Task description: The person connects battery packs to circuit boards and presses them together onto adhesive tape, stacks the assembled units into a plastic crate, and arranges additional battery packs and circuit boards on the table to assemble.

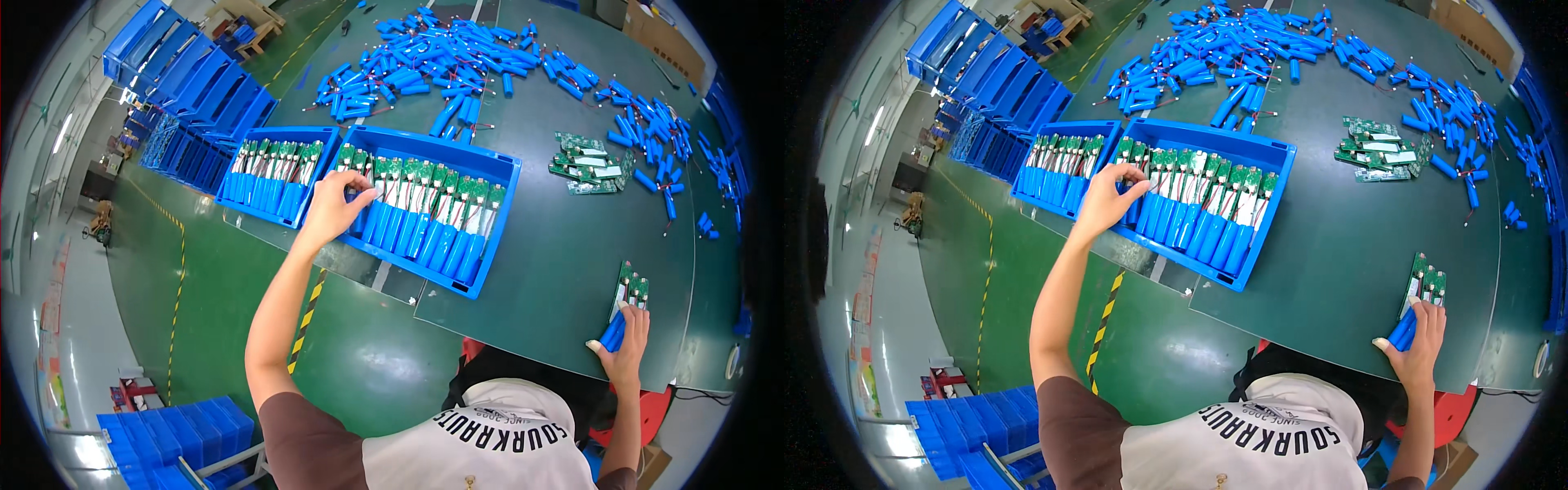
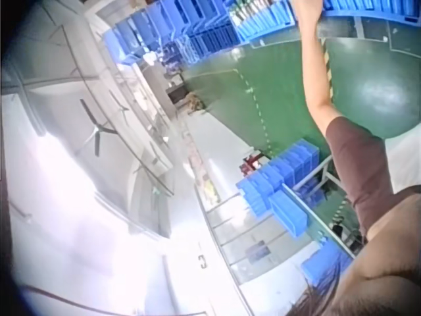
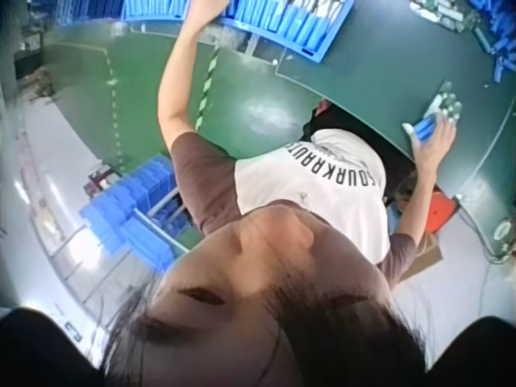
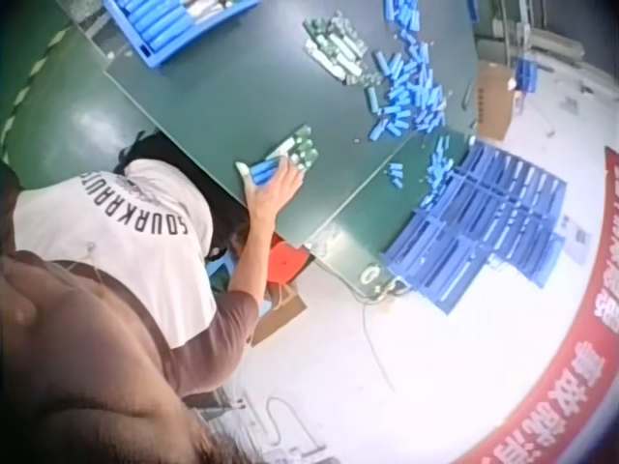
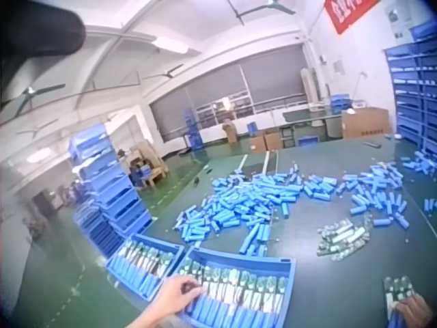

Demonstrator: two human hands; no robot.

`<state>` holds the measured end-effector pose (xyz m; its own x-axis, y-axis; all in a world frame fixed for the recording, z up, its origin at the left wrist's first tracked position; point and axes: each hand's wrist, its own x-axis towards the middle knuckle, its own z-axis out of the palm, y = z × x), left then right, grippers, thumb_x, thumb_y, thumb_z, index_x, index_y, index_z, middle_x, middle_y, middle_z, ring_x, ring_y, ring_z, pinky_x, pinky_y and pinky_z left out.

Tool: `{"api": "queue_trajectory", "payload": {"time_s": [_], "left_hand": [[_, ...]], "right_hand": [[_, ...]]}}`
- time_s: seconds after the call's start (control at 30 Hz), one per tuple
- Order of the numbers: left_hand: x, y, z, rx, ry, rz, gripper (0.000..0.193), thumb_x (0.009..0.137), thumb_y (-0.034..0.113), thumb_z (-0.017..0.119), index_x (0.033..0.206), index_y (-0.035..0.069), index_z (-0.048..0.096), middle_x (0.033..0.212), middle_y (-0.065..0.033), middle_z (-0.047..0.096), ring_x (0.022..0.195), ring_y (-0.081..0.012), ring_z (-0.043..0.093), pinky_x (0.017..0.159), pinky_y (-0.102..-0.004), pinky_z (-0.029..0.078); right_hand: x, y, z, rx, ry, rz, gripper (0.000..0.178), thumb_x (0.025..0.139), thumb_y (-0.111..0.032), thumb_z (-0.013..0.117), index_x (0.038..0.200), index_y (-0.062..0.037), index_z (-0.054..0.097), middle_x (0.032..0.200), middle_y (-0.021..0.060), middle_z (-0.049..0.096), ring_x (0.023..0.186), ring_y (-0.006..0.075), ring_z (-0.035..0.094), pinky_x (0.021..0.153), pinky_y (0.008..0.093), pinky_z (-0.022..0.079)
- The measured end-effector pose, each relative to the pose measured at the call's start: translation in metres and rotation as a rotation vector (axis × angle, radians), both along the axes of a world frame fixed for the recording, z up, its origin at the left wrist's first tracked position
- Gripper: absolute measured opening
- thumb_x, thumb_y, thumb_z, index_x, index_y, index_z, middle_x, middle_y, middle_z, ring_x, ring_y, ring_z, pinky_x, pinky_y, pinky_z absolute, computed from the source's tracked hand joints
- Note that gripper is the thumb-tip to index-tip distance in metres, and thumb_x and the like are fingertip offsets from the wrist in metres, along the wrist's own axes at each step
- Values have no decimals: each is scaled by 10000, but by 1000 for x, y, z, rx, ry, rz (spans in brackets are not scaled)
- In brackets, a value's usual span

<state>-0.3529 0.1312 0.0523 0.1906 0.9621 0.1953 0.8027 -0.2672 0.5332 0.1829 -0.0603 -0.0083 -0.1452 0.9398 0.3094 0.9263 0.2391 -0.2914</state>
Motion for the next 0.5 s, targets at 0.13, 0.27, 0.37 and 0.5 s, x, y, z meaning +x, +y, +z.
{"api": "queue_trajectory", "payload": {"time_s": [0.13, 0.27, 0.37, 0.5], "left_hand": [[0, 3, -1, -59, -98, 105, 139, 810, 104, 790, 911, 20, 744, 885, -91, 737, 908, -243, 664, 820, -350, 510], [3, -2, -4, 16, 78, 42, 147, 826, 79, 770, 961, 23, 754, 972, -121, 748, 938, -267, 682, 829, -352, 516], [-2, -6, -2, 54, -29, -26, 159, 826, 68, 764, 981, 30, 762, 928, -113, 749, 933, -284, 683, 846, -377, 528], [-11, -25, -1, 241, -5, 49, 239, 863, 81, 739, 1090, 4, 734, 1164, -163, 700, 1123, -334, 641, 978, -388, 490]], "right_hand": [[1, 1, -1, -10, 12, 4, 873, 628, -434, 873, 1286, 17, 519, 1196, 202, 545, 1092, 421, 497, 950, 516, 423], [0, 2, 1, 31, 2, 17, 867, 634, -421, 876, 1289, 19, 515, 1195, 200, 544, 1089, 419, 496, 950, 515, 422], [3, 2, 0, 24, 9, 13, 868, 634, -414, 878, 1291, 19, 511, 1198, 198, 542, 1091, 418, 494, 950, 514, 421], [3, 2, 0, 22, 12, 21, 875, 630, -412, 880, 1296, 15, 506, 1198, 193, 540, 1090, 415, 490, 948, 511, 421]]}}
